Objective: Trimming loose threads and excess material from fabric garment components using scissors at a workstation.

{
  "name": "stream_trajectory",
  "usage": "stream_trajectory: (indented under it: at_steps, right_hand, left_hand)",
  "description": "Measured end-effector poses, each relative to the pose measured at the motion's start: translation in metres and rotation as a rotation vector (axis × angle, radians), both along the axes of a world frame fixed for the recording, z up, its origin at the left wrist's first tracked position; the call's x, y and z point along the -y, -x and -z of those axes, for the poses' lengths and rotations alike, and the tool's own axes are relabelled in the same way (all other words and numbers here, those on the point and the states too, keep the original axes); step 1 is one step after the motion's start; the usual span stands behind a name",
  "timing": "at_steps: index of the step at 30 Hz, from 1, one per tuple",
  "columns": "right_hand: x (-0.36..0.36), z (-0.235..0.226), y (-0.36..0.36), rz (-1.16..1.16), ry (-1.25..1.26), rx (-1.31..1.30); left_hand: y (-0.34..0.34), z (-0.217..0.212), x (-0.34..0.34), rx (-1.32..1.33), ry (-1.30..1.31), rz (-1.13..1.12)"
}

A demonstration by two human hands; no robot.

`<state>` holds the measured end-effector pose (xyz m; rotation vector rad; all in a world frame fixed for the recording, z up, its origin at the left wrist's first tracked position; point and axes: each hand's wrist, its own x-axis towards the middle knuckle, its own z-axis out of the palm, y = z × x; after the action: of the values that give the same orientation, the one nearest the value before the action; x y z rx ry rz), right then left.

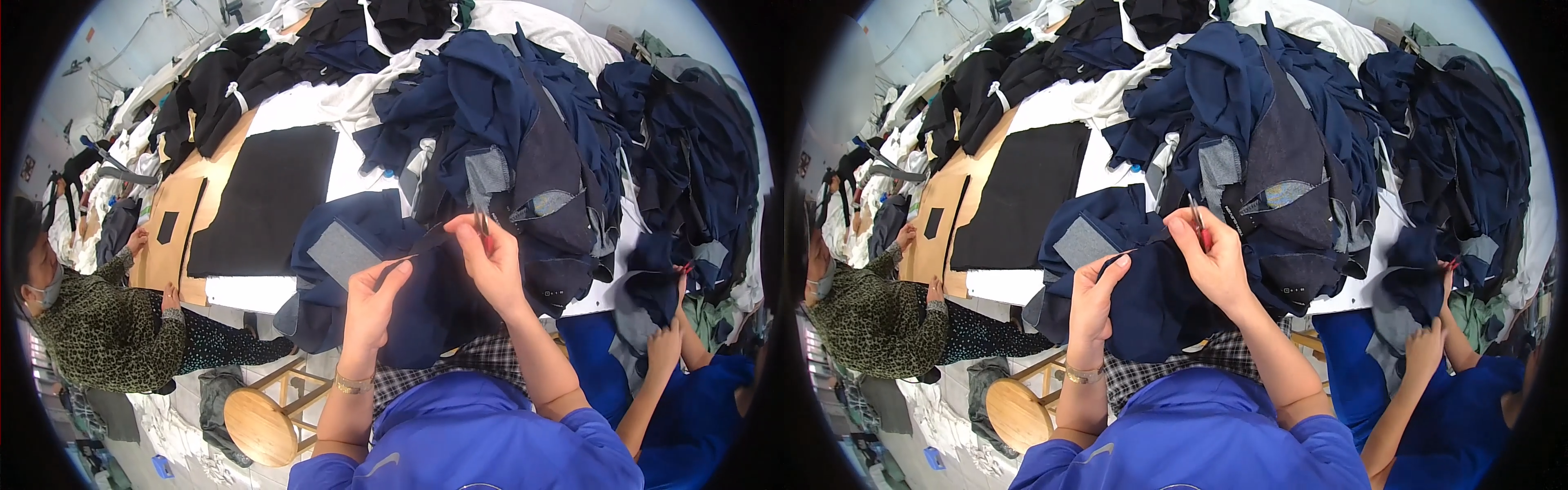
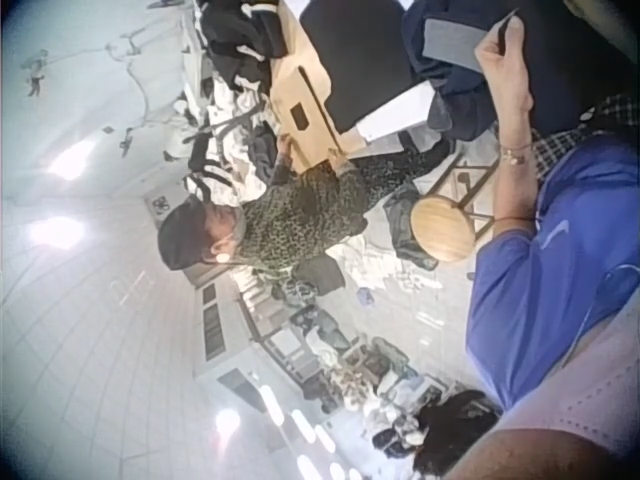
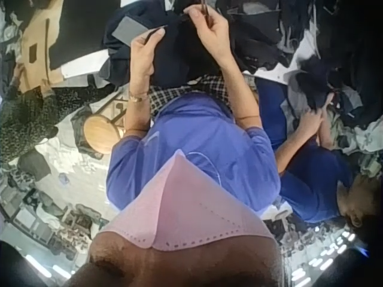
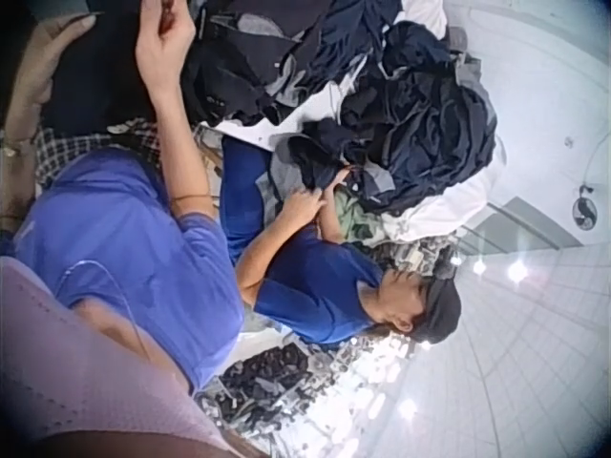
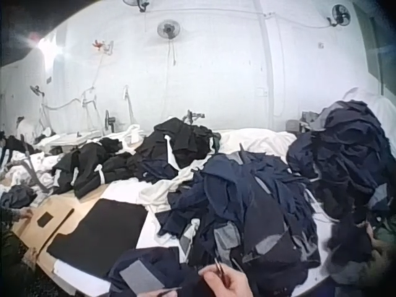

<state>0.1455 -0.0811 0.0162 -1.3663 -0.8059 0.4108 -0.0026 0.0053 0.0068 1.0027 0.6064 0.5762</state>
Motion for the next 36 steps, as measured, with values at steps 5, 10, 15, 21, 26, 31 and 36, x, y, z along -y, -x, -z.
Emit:
stream_trajectory:
  at_steps: [5,10,15,21,26,31,36]
  right_hand:
    - [0.018,-0.005,0.005,-0.306,0.127,0.011]
    - [0.02,-0.005,0.007,-0.497,0.29,-0.149]
    - [0.017,0.002,0.012,-0.444,0.202,-0.261]
    - [0.004,-0.007,0.014,-0.192,0.151,0.266]
    - [-0.009,0.008,0.002,-0.137,0.126,0.18]
    - [-0.011,0.008,-0.009,0.035,0.162,0.224]
    - [0.0,-0.004,-0.009,-0.075,0.086,-0.021]
  left_hand:
    - [-0.001,0.001,-0.001,0.024,0.05,-0.004]
    - [-0.002,0.0,0.001,0.068,0.096,0.013]
    - [-0.002,-0.001,0.001,0.081,0.135,0.039]
    - [-0.001,0.009,0.0,0.039,0.075,0.03]
    - [0.0,0.005,0.001,0.002,0.047,0.056]
    - [0.001,0.004,0.0,0.016,0.054,0.047]
    - [0.001,0.004,-0.002,0.018,0.064,0.04]
